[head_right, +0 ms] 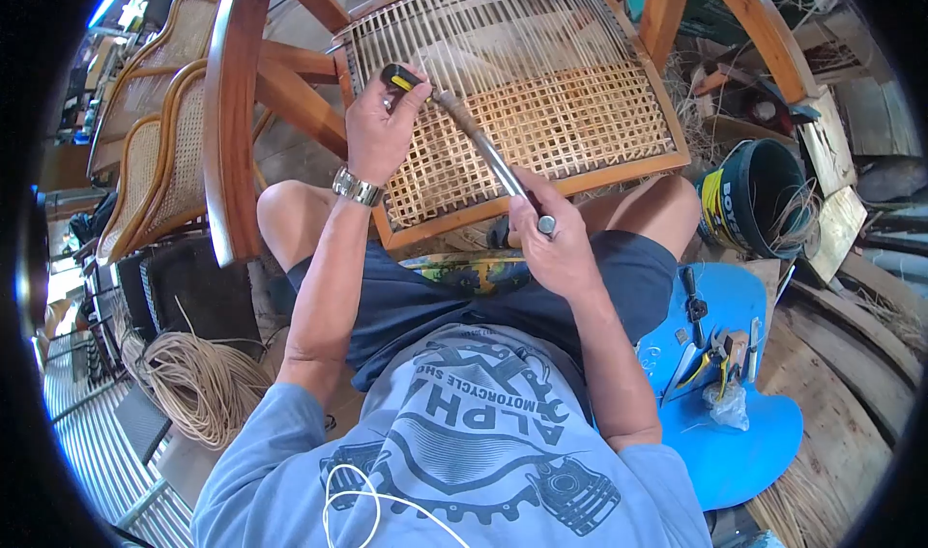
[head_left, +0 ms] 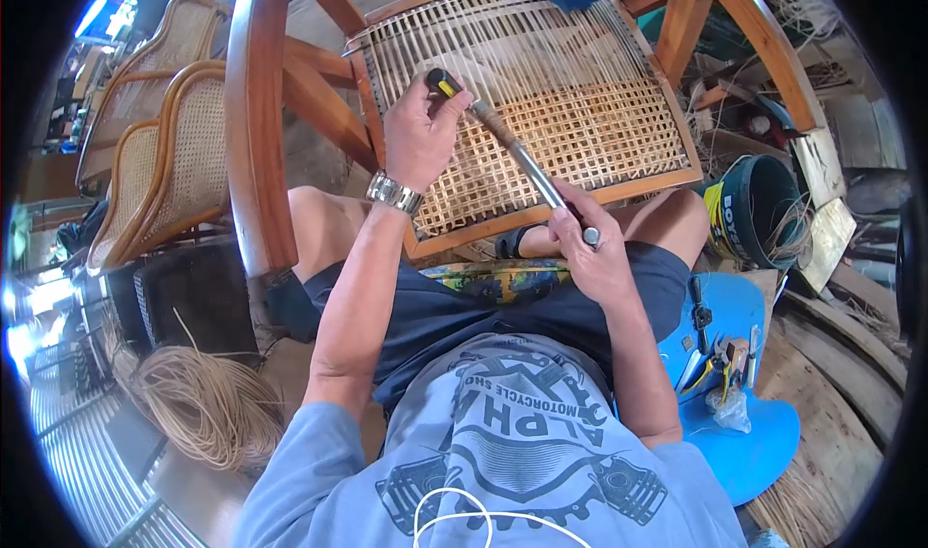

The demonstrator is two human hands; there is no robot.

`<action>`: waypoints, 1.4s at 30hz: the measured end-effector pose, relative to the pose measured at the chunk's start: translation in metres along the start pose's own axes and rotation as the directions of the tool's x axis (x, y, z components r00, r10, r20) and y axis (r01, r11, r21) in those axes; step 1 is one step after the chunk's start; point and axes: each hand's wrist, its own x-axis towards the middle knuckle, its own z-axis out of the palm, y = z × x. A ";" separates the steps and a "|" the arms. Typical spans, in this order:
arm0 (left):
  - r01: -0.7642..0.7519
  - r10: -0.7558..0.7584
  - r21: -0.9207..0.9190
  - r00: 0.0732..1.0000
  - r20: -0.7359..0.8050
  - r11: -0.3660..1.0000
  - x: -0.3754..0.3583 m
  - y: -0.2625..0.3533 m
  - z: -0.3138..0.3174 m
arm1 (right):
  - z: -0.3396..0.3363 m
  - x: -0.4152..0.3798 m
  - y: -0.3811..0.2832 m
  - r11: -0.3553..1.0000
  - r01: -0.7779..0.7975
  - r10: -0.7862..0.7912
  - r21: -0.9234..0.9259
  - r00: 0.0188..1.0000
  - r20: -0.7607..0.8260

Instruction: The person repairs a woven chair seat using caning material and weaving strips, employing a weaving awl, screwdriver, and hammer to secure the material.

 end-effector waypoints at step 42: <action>0.131 -0.098 -0.410 0.990 0.101 0.903 -0.040 0.006 -0.008 | -0.096 -0.068 0.014 0.981 -0.190 0.194 0.039 0.961 -0.198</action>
